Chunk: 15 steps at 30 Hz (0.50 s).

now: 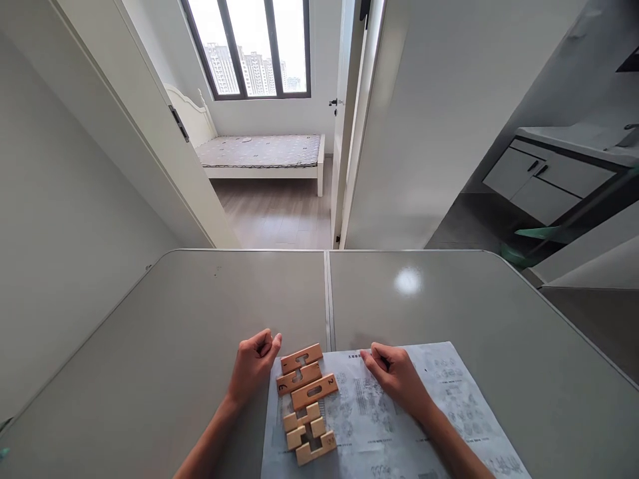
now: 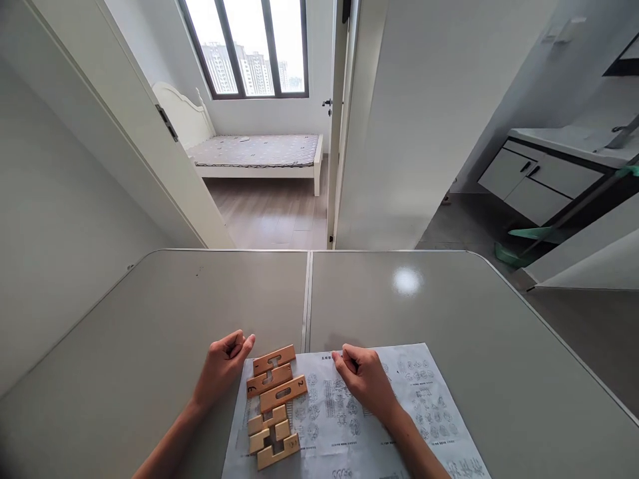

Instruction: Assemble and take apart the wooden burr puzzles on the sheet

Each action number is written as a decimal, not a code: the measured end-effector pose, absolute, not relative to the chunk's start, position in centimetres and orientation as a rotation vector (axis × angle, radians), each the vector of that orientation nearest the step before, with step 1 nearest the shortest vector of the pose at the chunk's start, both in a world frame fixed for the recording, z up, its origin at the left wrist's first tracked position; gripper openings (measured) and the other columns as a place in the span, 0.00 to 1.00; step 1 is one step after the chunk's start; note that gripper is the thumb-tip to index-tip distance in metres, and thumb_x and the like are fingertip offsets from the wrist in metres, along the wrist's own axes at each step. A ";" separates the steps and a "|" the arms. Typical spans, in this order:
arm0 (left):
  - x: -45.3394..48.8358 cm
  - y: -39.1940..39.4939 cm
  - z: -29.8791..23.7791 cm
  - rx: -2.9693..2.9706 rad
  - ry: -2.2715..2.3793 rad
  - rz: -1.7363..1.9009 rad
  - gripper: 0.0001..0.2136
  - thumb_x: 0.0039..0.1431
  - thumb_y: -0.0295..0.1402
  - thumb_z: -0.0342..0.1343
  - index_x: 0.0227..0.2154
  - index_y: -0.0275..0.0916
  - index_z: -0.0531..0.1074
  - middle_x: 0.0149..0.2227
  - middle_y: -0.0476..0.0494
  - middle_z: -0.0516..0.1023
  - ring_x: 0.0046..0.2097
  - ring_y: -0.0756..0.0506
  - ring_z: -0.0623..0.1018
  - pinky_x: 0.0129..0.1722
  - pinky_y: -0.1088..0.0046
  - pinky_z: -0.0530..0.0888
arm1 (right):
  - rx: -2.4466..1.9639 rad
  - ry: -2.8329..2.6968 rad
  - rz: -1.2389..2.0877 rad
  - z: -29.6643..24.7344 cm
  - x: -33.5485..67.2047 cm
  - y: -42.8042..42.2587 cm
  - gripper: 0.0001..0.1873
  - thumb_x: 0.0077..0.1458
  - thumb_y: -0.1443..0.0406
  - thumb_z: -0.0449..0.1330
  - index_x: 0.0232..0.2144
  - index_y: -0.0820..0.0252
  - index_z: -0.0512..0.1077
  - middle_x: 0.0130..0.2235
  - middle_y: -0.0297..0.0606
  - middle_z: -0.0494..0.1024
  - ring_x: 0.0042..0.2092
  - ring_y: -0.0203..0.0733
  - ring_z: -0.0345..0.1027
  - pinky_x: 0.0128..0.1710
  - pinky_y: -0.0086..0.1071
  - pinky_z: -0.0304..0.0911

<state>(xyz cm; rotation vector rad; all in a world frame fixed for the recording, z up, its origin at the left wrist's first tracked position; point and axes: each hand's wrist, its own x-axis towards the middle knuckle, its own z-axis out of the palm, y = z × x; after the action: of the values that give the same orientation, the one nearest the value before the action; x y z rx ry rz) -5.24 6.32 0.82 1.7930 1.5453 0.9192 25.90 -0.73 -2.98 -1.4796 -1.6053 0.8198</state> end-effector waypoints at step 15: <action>-5.2 5.8 1.0 1.786 1.548 0.907 0.22 0.64 0.45 0.51 0.22 0.43 0.47 0.23 0.56 0.47 0.27 0.50 0.51 0.27 0.74 0.54 | -1.470 -1.623 0.793 -3.2 25.8 -0.8 0.26 0.68 0.56 0.55 0.23 0.53 0.46 0.23 0.25 0.47 0.26 0.35 0.41 0.25 0.32 0.43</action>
<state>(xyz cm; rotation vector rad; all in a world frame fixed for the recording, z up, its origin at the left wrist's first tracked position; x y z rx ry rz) -5.18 5.83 0.99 1.7858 1.5480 0.9070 25.82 -0.79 -3.18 -1.4705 -1.6235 0.7929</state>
